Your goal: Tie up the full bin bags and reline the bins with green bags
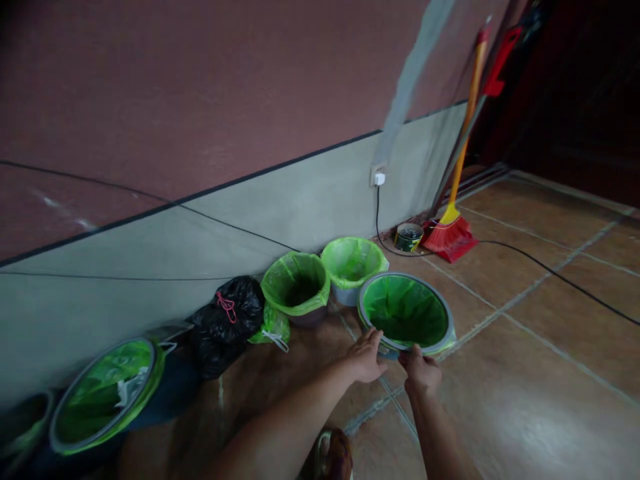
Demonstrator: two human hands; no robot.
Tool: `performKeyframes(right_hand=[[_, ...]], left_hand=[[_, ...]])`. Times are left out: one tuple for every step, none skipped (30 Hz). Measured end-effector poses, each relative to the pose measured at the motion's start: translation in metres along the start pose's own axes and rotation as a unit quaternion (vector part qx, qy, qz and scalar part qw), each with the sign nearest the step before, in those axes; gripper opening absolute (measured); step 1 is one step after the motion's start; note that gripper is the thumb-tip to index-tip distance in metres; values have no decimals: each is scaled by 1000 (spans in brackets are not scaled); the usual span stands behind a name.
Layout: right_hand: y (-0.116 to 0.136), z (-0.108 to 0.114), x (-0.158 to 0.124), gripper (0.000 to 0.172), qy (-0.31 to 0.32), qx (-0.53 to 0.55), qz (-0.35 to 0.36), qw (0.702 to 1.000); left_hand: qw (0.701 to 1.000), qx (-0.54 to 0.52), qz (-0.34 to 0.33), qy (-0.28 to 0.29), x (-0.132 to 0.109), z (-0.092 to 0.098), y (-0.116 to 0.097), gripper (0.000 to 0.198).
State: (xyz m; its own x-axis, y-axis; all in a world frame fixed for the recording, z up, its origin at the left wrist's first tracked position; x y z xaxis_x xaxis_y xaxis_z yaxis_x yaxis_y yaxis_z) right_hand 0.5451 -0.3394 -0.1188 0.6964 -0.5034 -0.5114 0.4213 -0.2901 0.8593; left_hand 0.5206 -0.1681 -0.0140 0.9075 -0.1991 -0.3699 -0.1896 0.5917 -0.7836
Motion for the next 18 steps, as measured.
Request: performKeyframes(right_hand=[[-2,2,-2,22,-2,3,-13,1000],[-4,4,-6,22,8,-1,-22,1000],[-7,4,-11,22,25,-12,-25,999],[-13,4,-17,23,44,-29,-31,998],[-20,4,-24,25,64,-50,-39,996],[-30,4,-33,27,82,-72,-51,993],[-43,1,-44,30,117,-102,-74,985],[-58,-6,-57,33,173,-136,-100,970],[-72,-12,-72,36,216,-168,-115,955],[-83,-19,-87,37,260,-203,-117,937],[-91,-27,-103,37,298,-239,-106,918],[-98,-36,-119,35,331,-276,-91,898],[-102,-48,-135,32,362,-310,-71,876],[-105,-61,-150,29,392,-340,-46,853],[-105,-76,-165,26,421,-365,-15,831],[-104,-94,-180,23,451,-386,18,805],[-103,-112,-196,20,481,-408,52,775],[-102,-132,-213,18,510,-429,83,741]], left_hand=[[1000,-17,3,-22,-6,6,5,84],[998,-44,15,-50,-14,14,15,80],[993,-82,38,-81,-26,22,30,74],[983,-129,72,-111,-42,30,50,65],[965,-184,118,-145,-62,39,75,53],[937,-243,174,-179,-88,47,103,41],[900,-299,231,-218,-119,55,132,30],[846,-352,294,-273,-155,63,161,20],[782,-397,352,-329,-195,71,188,13],[747,-407,379,-364,-232,80,208,6],[722,-413,393,-392,-266,89,224,3],[698,-419,405,-417,-299,98,238,10],[677,-423,412,-439,-330,106,250,14],[658,-423,416,-464,-359,115,260,16],[643,-422,417,-484,-385,123,269,18],[630,-417,418,-504,-408,131,277,19],[621,-408,417,-523,-429,139,285,20],[614,-398,416,-540,-447,146,292,21]])
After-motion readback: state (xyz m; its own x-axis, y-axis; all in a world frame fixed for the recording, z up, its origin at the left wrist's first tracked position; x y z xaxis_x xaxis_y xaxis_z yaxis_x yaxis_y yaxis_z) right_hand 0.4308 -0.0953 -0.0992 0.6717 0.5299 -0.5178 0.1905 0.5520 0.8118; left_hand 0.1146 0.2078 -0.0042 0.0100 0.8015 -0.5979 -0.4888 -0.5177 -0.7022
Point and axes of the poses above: each hand's wrist, its own x-axis towards the middle knuckle, its own z-axis out of the back of the hand, y = z × x, the point moved 8 cm from there along x, towards the middle knuckle, and after that the axes turned 1 degree about -x, right-handed, at the moved point
